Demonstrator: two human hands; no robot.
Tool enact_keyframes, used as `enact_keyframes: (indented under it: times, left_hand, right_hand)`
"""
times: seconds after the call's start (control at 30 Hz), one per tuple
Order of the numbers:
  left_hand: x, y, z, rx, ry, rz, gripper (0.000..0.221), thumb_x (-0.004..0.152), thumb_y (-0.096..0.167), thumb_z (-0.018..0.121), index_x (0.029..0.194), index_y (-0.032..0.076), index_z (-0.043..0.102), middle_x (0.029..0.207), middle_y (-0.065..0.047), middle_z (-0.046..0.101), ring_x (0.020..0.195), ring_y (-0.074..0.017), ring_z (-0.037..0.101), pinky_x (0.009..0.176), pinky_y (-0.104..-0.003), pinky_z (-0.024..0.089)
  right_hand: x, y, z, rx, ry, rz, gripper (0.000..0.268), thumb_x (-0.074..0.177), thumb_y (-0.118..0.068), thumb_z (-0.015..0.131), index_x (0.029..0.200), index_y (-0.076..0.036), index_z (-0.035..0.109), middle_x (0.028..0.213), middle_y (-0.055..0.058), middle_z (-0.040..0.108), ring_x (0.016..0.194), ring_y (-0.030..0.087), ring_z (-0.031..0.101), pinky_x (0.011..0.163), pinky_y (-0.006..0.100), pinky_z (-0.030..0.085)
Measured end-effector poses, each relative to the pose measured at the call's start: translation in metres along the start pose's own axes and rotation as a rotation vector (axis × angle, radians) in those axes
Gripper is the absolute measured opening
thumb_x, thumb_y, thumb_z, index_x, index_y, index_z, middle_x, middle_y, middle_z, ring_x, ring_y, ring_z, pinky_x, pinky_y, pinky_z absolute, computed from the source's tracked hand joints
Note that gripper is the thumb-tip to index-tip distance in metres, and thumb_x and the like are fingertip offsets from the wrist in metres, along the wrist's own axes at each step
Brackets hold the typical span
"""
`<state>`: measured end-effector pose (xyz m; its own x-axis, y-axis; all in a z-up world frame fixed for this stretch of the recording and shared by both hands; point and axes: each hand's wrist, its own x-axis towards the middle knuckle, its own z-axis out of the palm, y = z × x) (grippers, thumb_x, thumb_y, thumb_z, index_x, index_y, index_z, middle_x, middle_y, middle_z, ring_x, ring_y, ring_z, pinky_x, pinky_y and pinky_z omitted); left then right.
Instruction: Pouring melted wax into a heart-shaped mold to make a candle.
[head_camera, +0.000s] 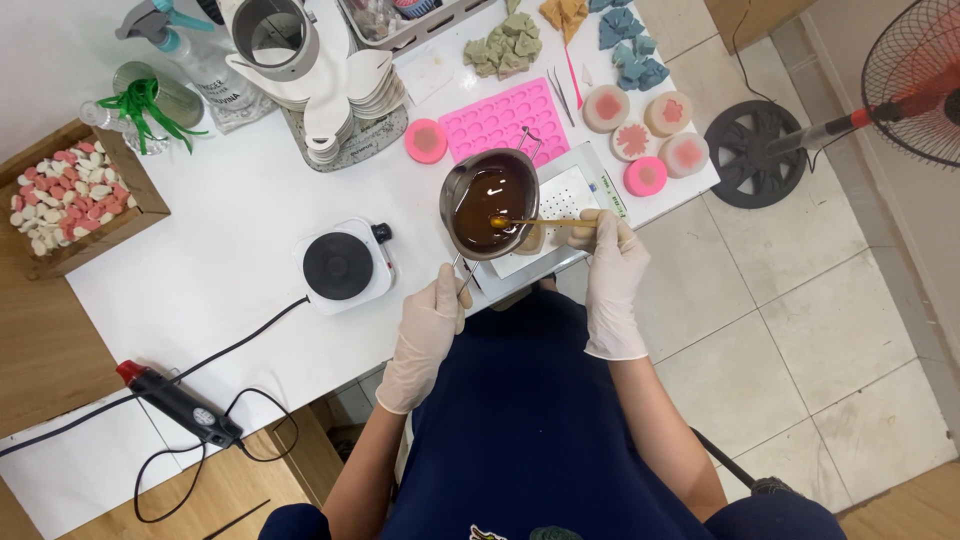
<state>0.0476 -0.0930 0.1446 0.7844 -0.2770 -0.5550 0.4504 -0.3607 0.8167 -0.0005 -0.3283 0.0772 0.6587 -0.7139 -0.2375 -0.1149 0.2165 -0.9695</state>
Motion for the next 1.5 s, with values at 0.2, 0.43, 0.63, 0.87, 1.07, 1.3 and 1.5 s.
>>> enact_keyframes:
  times: [0.2, 0.43, 0.63, 0.87, 1.07, 1.3, 1.5]
  left_hand:
    - [0.005, -0.005, 0.001, -0.006, 0.004, -0.006, 0.066, 0.105, 0.054, 0.037, 0.071, 0.004, 0.065, 0.050, 0.000, 0.044, 0.047, -0.0097, 0.043, 0.048, -0.028, 0.038]
    - [0.007, -0.003, -0.002, 0.036, 0.021, 0.014, 0.066, 0.106, 0.053, 0.036, 0.072, 0.004, 0.065, 0.050, 0.001, 0.045, 0.048, -0.0093, 0.043, 0.048, -0.028, 0.038]
    - [0.013, -0.008, -0.006, 0.061, 0.043, 0.048, 0.065, 0.105, 0.053, 0.036, 0.073, 0.005, 0.067, 0.050, 0.001, 0.045, 0.047, -0.0088, 0.044, 0.049, -0.028, 0.039]
    - [0.014, -0.003, -0.008, 0.026, 0.039, 0.008, 0.064, 0.106, 0.052, 0.038, 0.073, 0.004, 0.064, 0.050, 0.001, 0.043, 0.047, -0.0088, 0.041, 0.047, -0.027, 0.038]
    - [0.015, -0.001, -0.010, 0.044, 0.039, -0.002, 0.065, 0.106, 0.054, 0.037, 0.073, 0.005, 0.065, 0.051, 0.002, 0.042, 0.048, -0.0084, 0.040, 0.048, -0.027, 0.038]
    - [0.012, 0.006, -0.010, 0.044, 0.034, -0.008, 0.066, 0.105, 0.055, 0.036, 0.073, 0.005, 0.064, 0.051, 0.002, 0.042, 0.048, -0.0079, 0.041, 0.049, -0.027, 0.039]
    - [0.015, 0.002, -0.010, 0.040, 0.032, 0.010, 0.066, 0.105, 0.055, 0.037, 0.072, 0.004, 0.064, 0.051, 0.002, 0.041, 0.048, -0.0085, 0.040, 0.048, -0.028, 0.037]
  right_hand:
    - [0.007, 0.013, -0.008, 0.155, 0.020, 0.103, 0.035, 0.107, -0.029, 0.058, 0.108, 0.003, 0.070, 0.082, 0.008, 0.072, 0.068, 0.014, 0.066, 0.071, 0.028, 0.055]
    - [0.006, 0.007, -0.019, 0.147, 0.040, 0.095, 0.036, 0.108, -0.029, 0.056, 0.107, 0.003, 0.070, 0.082, 0.006, 0.071, 0.069, 0.012, 0.065, 0.071, 0.027, 0.055]
    - [0.003, 0.006, -0.032, 0.144, 0.065, 0.084, 0.034, 0.108, -0.028, 0.058, 0.107, 0.004, 0.071, 0.081, 0.006, 0.071, 0.068, 0.012, 0.065, 0.071, 0.027, 0.056]
    - [-0.015, -0.018, -0.030, -0.095, 0.073, -0.087, 0.033, 0.109, -0.025, 0.056, 0.108, 0.005, 0.071, 0.085, 0.008, 0.071, 0.075, 0.012, 0.067, 0.076, 0.027, 0.056]
    - [-0.034, -0.038, -0.022, -0.209, 0.035, -0.200, 0.025, 0.109, -0.017, 0.056, 0.110, 0.003, 0.071, 0.090, 0.006, 0.073, 0.084, 0.012, 0.068, 0.081, 0.026, 0.053]
    - [-0.048, -0.069, -0.013, -0.508, -0.111, -0.638, 0.011, 0.105, -0.006, 0.063, 0.106, 0.000, 0.072, 0.090, 0.006, 0.071, 0.081, 0.013, 0.067, 0.076, 0.025, 0.054]
    - [-0.040, -0.048, -0.013, -0.497, -0.053, -0.572, 0.013, 0.107, -0.007, 0.062, 0.106, 0.000, 0.073, 0.086, 0.006, 0.071, 0.079, 0.013, 0.067, 0.074, 0.025, 0.054]
